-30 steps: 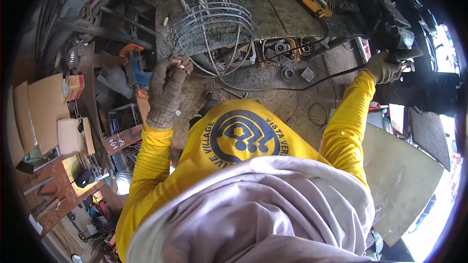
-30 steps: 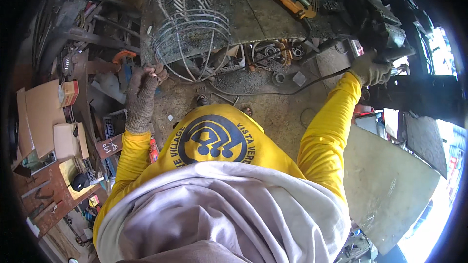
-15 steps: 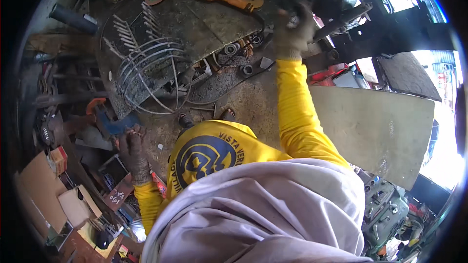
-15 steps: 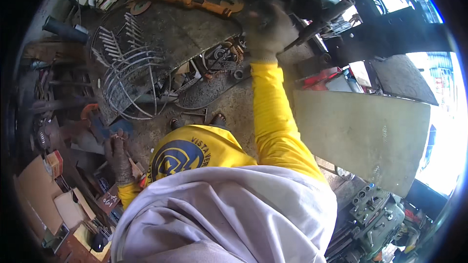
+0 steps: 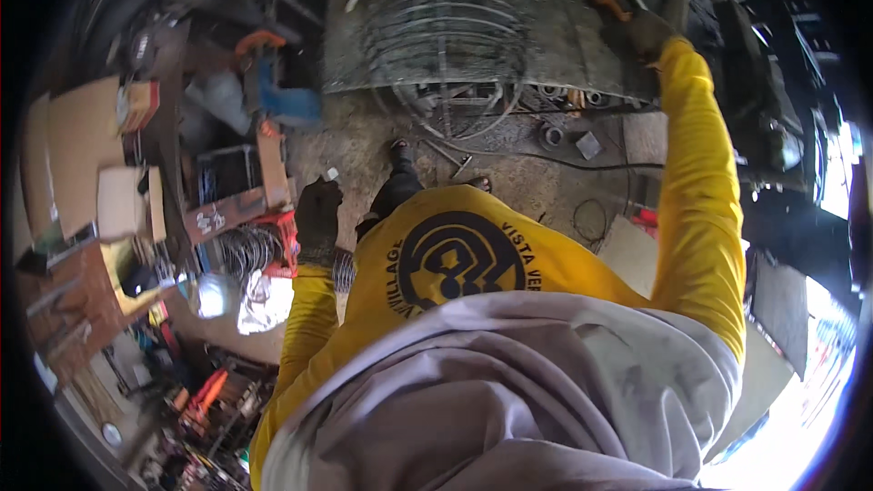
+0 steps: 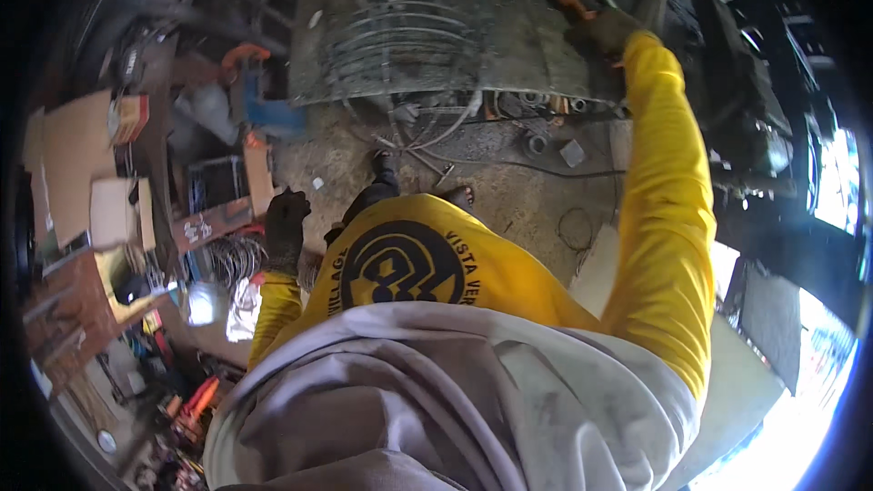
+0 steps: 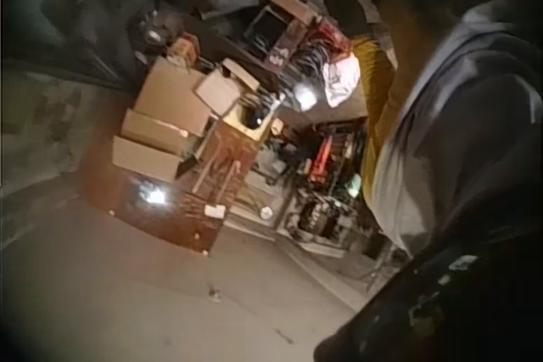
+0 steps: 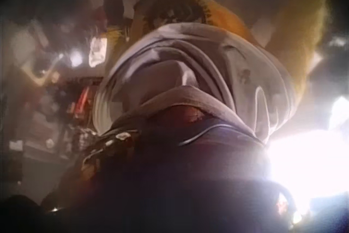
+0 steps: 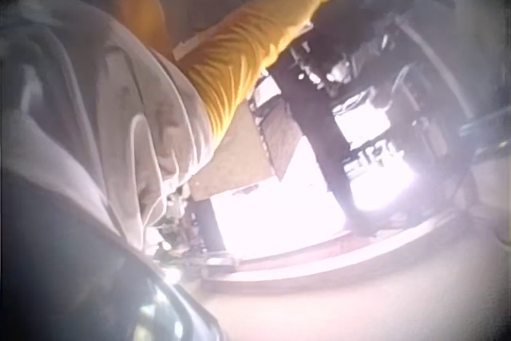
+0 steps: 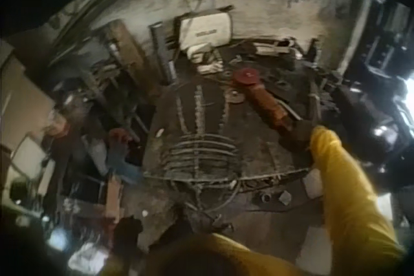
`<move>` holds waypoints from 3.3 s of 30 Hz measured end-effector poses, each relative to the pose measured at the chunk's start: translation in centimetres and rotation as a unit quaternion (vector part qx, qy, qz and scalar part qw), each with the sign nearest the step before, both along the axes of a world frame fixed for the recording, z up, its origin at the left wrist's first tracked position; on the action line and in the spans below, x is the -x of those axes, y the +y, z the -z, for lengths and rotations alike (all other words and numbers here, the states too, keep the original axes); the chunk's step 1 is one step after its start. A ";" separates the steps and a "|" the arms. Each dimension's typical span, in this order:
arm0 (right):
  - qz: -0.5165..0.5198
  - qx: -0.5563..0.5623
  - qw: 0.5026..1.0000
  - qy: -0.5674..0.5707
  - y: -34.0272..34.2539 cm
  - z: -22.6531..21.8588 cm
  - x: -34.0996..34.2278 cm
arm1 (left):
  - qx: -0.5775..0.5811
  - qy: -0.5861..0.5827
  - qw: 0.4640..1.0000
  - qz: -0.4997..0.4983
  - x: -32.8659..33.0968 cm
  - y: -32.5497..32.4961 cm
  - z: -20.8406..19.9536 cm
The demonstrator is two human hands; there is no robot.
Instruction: The person welds a metal wire frame to a heavy metal component using a welding rod, then uses an angle grinder to smooth the joints.
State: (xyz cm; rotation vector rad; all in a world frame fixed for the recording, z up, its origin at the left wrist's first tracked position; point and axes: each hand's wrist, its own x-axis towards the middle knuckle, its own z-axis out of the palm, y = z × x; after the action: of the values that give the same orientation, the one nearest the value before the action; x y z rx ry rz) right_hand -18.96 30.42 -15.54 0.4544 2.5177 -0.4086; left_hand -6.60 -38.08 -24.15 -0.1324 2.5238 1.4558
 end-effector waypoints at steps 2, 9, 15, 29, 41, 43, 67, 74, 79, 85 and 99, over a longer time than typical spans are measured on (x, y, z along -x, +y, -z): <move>0.123 0.180 0.976 -0.011 0.5 -1.0 0.6 | -0.014 0.047 0.999 -0.024 -1.5 -1.3 1.3; 0.279 0.408 0.862 0.114 -4.9 -4.1 0.1 | -0.323 0.018 0.945 -0.033 -1.7 -2.3 4.1; 0.283 0.352 0.861 0.234 -14.6 -10.1 -6.4 | -0.121 0.063 0.983 0.125 5.5 1.0 -3.1; 0.373 -0.156 0.816 0.413 -53.8 -7.0 -22.7 | -0.334 -0.149 0.707 0.606 10.8 11.9 -16.7; 0.721 0.352 0.513 0.304 -69.3 -8.8 -24.3 | -0.432 -0.551 0.494 0.516 7.8 4.3 -11.3; 0.713 0.376 0.527 0.269 -68.9 -9.2 -23.7 | -0.455 -0.546 0.507 0.487 7.6 3.8 -10.6; 0.616 0.195 0.763 0.005 -67.2 -9.7 -18.7 | -0.481 -0.587 0.545 0.357 7.0 0.6 -7.3; 0.643 0.154 0.750 0.005 -67.4 -10.1 -18.3 | -0.466 -0.581 0.545 0.386 7.9 0.8 -7.5; 0.657 0.155 0.738 0.004 -67.2 -9.5 -18.9 | -0.497 -0.622 0.517 0.316 7.4 0.9 -7.0; 0.688 0.160 0.708 0.014 -67.3 -9.8 -17.9 | -0.485 -0.617 0.525 0.330 7.6 1.0 -6.6; 0.693 0.155 0.703 0.029 -66.7 -9.9 -16.7 | -0.485 -0.640 0.507 0.314 9.3 1.4 -7.4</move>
State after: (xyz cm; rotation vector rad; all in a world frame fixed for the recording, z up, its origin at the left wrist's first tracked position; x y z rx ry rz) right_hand -2.29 -36.31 -5.60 2.1480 1.5644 -1.3277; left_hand -15.94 -36.69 -16.76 -0.0346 0.2962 1.3033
